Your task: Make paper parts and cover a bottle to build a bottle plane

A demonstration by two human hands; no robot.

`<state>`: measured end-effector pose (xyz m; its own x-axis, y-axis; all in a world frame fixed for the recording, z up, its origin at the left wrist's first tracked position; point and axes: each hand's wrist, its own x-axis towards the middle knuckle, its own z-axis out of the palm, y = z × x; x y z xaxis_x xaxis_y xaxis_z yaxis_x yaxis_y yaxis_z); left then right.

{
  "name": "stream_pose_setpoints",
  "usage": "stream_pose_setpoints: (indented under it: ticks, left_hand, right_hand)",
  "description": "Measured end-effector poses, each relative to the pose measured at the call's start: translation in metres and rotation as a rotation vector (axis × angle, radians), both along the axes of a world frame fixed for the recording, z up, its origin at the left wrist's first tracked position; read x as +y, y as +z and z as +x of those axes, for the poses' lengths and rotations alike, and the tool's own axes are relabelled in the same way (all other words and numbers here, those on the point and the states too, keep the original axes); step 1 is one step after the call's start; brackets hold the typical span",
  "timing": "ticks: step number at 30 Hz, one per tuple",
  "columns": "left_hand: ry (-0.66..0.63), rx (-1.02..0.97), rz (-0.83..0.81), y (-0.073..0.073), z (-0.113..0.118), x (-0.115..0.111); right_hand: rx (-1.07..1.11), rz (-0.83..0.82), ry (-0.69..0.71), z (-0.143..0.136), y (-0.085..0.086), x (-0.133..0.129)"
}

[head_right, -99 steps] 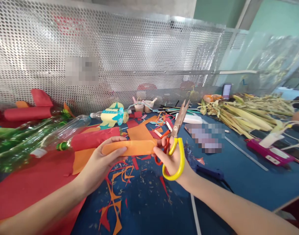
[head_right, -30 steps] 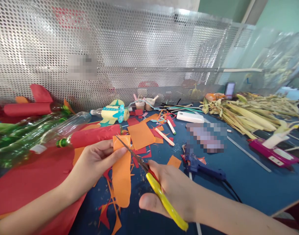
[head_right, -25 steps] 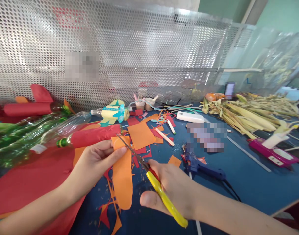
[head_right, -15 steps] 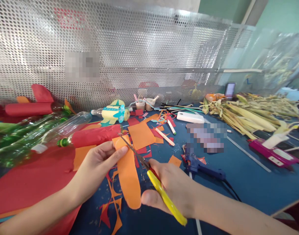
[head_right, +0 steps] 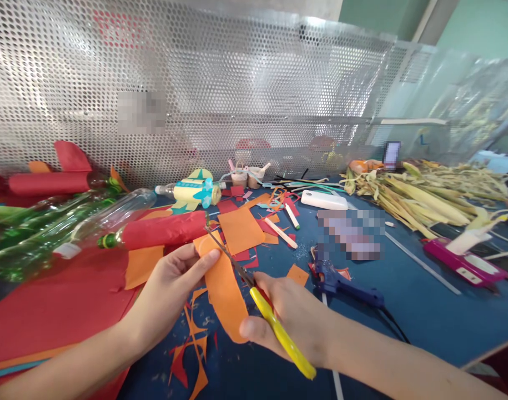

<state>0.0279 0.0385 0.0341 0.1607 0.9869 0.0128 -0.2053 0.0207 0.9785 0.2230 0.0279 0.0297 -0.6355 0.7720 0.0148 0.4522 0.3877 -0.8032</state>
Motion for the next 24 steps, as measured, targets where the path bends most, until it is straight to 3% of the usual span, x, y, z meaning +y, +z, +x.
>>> stream_pose_setpoints:
  ticks: [24]
  left_hand:
    - [0.079, 0.001, -0.118, -0.0035, 0.0021, 0.0014]
  right_hand:
    - [0.086, -0.007, 0.018, -0.0020, -0.0073, 0.0020]
